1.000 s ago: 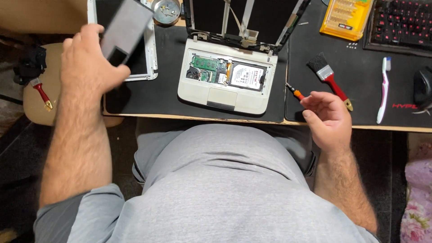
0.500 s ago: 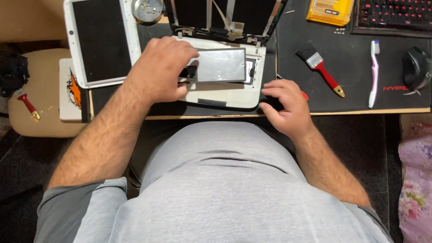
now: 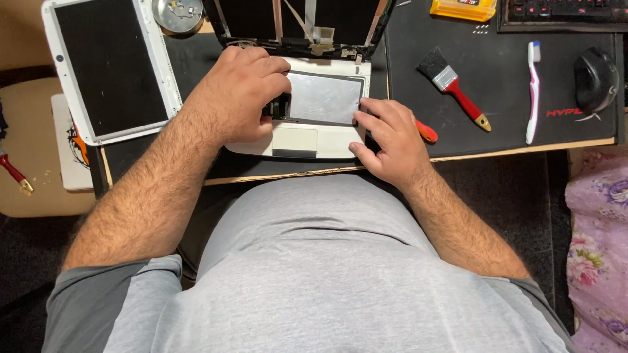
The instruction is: Disassembling a laptop by removing screws and prying the casing apart to access internal components.
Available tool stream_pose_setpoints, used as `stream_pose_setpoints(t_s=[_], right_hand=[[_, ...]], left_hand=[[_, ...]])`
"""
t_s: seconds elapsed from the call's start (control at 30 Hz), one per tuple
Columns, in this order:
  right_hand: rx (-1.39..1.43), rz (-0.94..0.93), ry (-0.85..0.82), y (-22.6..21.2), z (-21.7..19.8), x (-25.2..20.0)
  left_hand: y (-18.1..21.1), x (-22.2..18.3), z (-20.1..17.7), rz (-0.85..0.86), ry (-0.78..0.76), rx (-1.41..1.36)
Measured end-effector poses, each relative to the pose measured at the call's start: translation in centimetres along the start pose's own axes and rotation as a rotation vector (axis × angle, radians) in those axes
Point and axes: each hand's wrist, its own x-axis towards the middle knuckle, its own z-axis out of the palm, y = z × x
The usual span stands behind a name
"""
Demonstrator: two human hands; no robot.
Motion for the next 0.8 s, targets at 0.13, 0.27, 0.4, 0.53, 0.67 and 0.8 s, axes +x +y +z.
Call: stream_pose_setpoints(t_s=[0.13, 0.27, 0.4, 0.53, 0.67, 0.8], right_hand=[[-0.034, 0.023, -0.055, -0.1, 0.0, 0.2], [-0.065, 0.020, -0.082, -0.2, 0.0, 0.4], [-0.105, -0.045, -0.069, -0.1, 0.1, 0.5], [-0.150, -0.075, -0.092, -0.3, 0.0, 0.7], [-0.165, -0.087, -0.099, -0.6, -0.2, 1.0], [-0.148, -0.102, -0.084, -0.3, 0.0, 0.8]], left_hand=[[-0.1, -0.3, 0.3, -0.001, 0.033, -0.056], [-0.3, -0.5, 0.6, -0.022, 0.011, -0.120], [-0.7, -0.4, 0.7, -0.055, -0.086, -0.217], [-1.0, -0.8, 0.9, -0.060, -0.047, -0.316], [-1.1, -2.4, 0.2, -0.132, 0.022, -0.424], [-0.9, -4.7, 1.0, -0.371, 0.493, -0.492]])
